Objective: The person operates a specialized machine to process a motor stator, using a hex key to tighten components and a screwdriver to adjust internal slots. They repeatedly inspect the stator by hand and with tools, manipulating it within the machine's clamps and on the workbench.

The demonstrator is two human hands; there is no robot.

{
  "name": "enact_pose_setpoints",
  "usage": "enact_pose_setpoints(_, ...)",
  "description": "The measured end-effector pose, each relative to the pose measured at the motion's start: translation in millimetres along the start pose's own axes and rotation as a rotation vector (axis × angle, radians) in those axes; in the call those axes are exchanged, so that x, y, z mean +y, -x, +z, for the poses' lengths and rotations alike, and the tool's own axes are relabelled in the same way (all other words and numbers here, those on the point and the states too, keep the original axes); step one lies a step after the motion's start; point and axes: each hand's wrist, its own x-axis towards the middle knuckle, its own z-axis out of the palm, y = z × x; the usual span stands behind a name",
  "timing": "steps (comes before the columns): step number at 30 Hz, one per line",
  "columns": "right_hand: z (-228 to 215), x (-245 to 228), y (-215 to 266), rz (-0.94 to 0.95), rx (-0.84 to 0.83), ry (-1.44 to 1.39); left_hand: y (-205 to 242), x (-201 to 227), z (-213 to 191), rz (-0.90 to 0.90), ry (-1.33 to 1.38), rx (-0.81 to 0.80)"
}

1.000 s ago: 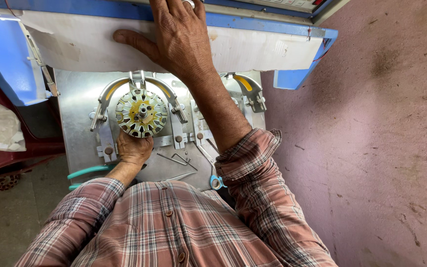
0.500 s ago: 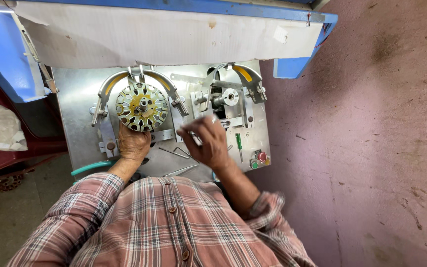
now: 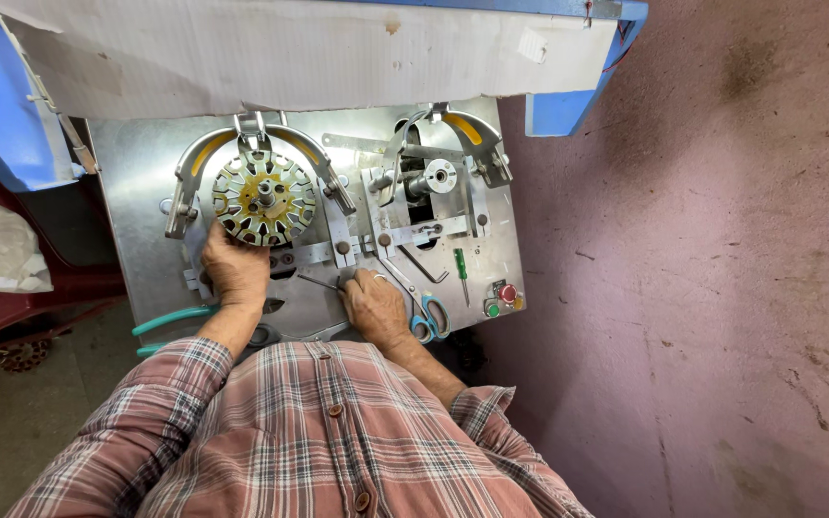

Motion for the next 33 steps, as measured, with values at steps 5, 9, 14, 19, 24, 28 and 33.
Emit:
enact_pose_setpoints(5,6,8,2,-0.067,-0.028,0.064,2,-3,9,-0.093,0.215,0.005)
enact_pose_setpoints(9,15,16,12,-0.174,-0.039,0.162,1,-12,14,-0.124,0.274,0.033)
enact_pose_setpoints(14,8,14,14,-0.079,0.008,0.054,9,-25,21,-0.330,0.678,-0.005)
enact_pose_setpoints(19,-26,3,-5,0.286,-0.109,-0.331,1,-9,18,-0.433,1.023,-0.078)
enact_pose_setpoints(24,-31,2,-43,0.564,-0.209,-1.133,-1,-3,19,-0.619,1.105,-0.083)
enact_pose_setpoints(28,-24,2,-69,0.486,-0.248,-1.266,-1,-10,19,-0.720,1.117,-0.100)
enact_pose_setpoints(33,-25,0,-74,0.484,-0.255,-1.102,-2,-22,21,-0.775,1.191,-0.118)
